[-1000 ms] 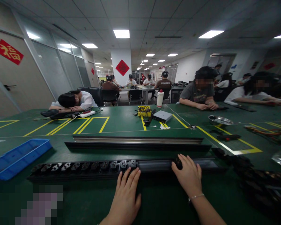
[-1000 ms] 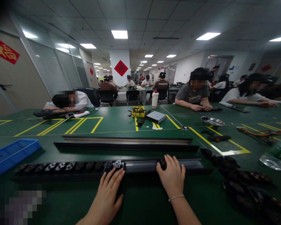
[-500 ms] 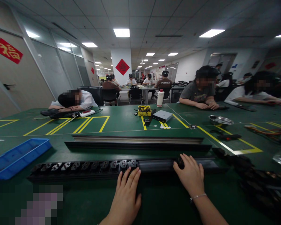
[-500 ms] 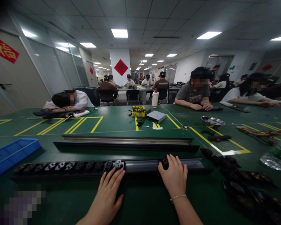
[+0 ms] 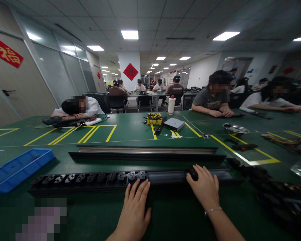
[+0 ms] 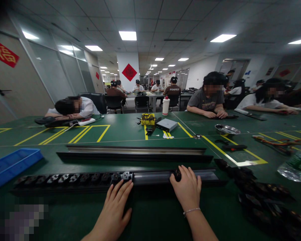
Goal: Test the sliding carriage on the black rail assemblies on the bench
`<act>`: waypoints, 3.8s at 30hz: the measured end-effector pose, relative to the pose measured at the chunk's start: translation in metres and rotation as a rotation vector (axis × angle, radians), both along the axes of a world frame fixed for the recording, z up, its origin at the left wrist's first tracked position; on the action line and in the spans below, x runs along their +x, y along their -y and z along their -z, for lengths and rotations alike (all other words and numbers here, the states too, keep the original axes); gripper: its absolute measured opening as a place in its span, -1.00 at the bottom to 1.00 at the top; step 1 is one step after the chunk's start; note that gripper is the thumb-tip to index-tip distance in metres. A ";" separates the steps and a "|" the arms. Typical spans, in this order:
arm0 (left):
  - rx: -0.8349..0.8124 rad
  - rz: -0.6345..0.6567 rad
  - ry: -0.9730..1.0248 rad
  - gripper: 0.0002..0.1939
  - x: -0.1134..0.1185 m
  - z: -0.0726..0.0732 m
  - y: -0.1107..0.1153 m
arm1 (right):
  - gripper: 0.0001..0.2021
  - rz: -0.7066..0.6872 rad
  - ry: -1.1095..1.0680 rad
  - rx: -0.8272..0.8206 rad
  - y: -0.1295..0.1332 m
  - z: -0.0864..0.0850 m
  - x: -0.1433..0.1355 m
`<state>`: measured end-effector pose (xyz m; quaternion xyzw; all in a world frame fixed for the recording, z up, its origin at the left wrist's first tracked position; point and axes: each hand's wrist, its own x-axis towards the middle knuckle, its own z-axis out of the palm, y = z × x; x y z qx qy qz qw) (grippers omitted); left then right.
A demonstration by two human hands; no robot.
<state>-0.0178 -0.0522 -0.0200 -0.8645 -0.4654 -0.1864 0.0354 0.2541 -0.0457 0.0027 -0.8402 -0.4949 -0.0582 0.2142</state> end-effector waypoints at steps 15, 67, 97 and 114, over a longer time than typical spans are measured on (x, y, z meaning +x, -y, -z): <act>0.018 0.015 0.007 -0.22 0.000 -0.003 -0.001 | -0.48 0.032 -0.042 0.042 0.000 0.002 0.006; -0.007 0.011 0.008 -0.22 -0.001 -0.003 0.000 | -0.42 0.121 -0.050 0.058 0.001 0.004 0.030; -0.010 0.006 -0.007 -0.21 0.000 -0.003 -0.001 | -0.43 0.187 -0.035 0.062 0.002 0.006 0.050; 0.010 0.006 -0.007 -0.20 0.000 -0.001 -0.001 | -0.46 0.224 -0.052 0.139 0.003 0.003 0.056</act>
